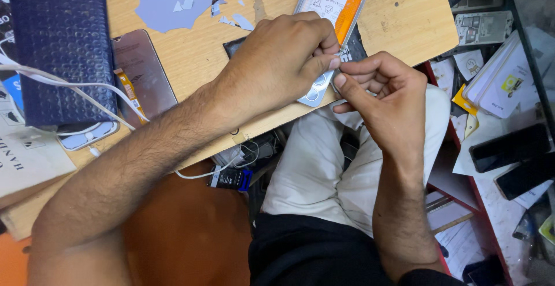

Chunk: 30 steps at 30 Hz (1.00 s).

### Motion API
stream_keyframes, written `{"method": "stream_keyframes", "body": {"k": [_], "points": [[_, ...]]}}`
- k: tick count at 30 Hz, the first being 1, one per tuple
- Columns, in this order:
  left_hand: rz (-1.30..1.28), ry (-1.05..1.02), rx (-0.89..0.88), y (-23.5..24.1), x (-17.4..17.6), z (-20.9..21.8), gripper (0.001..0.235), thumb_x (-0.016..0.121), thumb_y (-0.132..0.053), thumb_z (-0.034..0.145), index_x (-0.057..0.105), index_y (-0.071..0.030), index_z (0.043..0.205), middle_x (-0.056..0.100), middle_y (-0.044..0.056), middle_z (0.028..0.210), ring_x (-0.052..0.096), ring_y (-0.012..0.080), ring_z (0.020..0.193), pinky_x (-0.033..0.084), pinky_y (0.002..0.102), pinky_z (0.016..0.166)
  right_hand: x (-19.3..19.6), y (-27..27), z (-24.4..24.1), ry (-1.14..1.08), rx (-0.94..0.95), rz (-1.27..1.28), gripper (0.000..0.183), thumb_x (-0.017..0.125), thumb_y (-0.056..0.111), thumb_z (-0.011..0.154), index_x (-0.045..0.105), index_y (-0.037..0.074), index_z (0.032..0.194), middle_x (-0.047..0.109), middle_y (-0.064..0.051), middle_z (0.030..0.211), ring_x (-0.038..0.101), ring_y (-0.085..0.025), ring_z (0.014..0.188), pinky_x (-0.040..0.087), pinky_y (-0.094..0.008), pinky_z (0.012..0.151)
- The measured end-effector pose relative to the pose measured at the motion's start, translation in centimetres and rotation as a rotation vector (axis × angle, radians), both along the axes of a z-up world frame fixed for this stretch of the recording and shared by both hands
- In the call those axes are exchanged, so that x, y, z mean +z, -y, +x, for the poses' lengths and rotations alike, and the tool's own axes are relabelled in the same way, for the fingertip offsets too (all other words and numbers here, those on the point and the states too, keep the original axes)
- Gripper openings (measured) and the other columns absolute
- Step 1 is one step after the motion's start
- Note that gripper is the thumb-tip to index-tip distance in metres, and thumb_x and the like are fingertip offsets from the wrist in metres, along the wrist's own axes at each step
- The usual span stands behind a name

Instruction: The person applies adhesive from a small bottle to the back of a smartphone and places small black adhesive strips along the edges. They press the strips down and continue applying adhesive to secure them in place.

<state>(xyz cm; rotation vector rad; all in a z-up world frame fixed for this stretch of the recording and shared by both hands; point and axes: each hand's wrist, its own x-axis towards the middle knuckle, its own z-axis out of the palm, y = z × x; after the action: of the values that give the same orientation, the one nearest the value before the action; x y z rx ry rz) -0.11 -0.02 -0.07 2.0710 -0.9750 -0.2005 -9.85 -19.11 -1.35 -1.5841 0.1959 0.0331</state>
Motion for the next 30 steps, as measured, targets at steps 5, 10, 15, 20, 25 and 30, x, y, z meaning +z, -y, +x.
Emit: {"method": "stream_keyframes", "body": {"k": [5, 10, 15, 20, 25, 30], "points": [[-0.003, -0.012, 0.004, 0.2, 0.0, -0.1, 0.013, 0.072, -0.014, 0.094, 0.070, -0.001, 0.094, 0.072, 0.012, 0.091, 0.073, 0.0306, 0.083, 0.055, 0.045, 0.074, 0.1, 0.4, -0.1, -0.028, 0.039, -0.032, 0.013, 0.072, -0.005, 0.097, 0.068, -0.009, 0.109, 0.074, -0.012, 0.096, 0.072, -0.012, 0.085, 0.066, -0.027, 0.069], [0.005, -0.075, -0.025, 0.2, 0.8, 0.4, 0.015, 0.073, -0.017, 0.094, 0.070, -0.003, 0.093, 0.071, 0.010, 0.090, 0.073, 0.0259, 0.082, 0.057, 0.042, 0.073, 0.3, 0.5, 0.2, -0.029, 0.066, -0.016, 0.014, 0.073, -0.005, 0.097, 0.068, -0.009, 0.110, 0.073, -0.012, 0.098, 0.072, -0.011, 0.087, 0.066, -0.026, 0.072], [0.110, 0.064, -0.183, -1.1, 2.4, 0.6, 0.045, 0.083, -0.035, 0.084, 0.065, -0.003, 0.110, 0.064, 0.011, 0.107, 0.066, 0.0282, 0.094, 0.054, 0.044, 0.077, 0.7, 0.8, -0.2, -0.051, 0.030, -0.073, 0.018, 0.074, -0.003, 0.095, 0.068, -0.007, 0.112, 0.073, -0.010, 0.098, 0.073, -0.011, 0.088, 0.066, -0.026, 0.068], [0.300, 0.534, -0.180, -0.9, 2.8, -0.6, 0.093, 0.089, -0.059, 0.054, 0.063, -0.002, 0.123, 0.062, 0.009, 0.117, 0.057, 0.0270, 0.111, 0.049, 0.042, 0.083, 0.2, 0.4, -1.0, -0.087, -0.065, -0.075, 0.020, 0.075, -0.001, 0.095, 0.070, -0.006, 0.113, 0.075, -0.010, 0.094, 0.073, -0.011, 0.080, 0.065, -0.025, 0.067], [0.416, 0.679, -0.189, -0.9, 2.8, -0.8, 0.084, 0.088, -0.063, 0.063, 0.064, -0.003, 0.117, 0.062, 0.007, 0.110, 0.058, 0.0232, 0.106, 0.045, 0.039, 0.084, -0.7, 0.3, -1.4, -0.055, -0.104, 0.008, 0.020, 0.076, -0.001, 0.096, 0.071, -0.007, 0.115, 0.074, -0.010, 0.094, 0.072, -0.011, 0.077, 0.065, -0.025, 0.071], [0.395, 0.736, -0.154, -0.5, 2.6, -1.0, 0.082, 0.085, -0.065, 0.064, 0.066, -0.003, 0.115, 0.062, 0.007, 0.113, 0.058, 0.0225, 0.106, 0.044, 0.039, 0.085, -1.0, 1.0, -1.6, -0.045, -0.099, 0.036, 0.018, 0.075, -0.003, 0.097, 0.070, -0.008, 0.114, 0.074, -0.012, 0.092, 0.072, -0.012, 0.077, 0.065, -0.026, 0.072]]}}
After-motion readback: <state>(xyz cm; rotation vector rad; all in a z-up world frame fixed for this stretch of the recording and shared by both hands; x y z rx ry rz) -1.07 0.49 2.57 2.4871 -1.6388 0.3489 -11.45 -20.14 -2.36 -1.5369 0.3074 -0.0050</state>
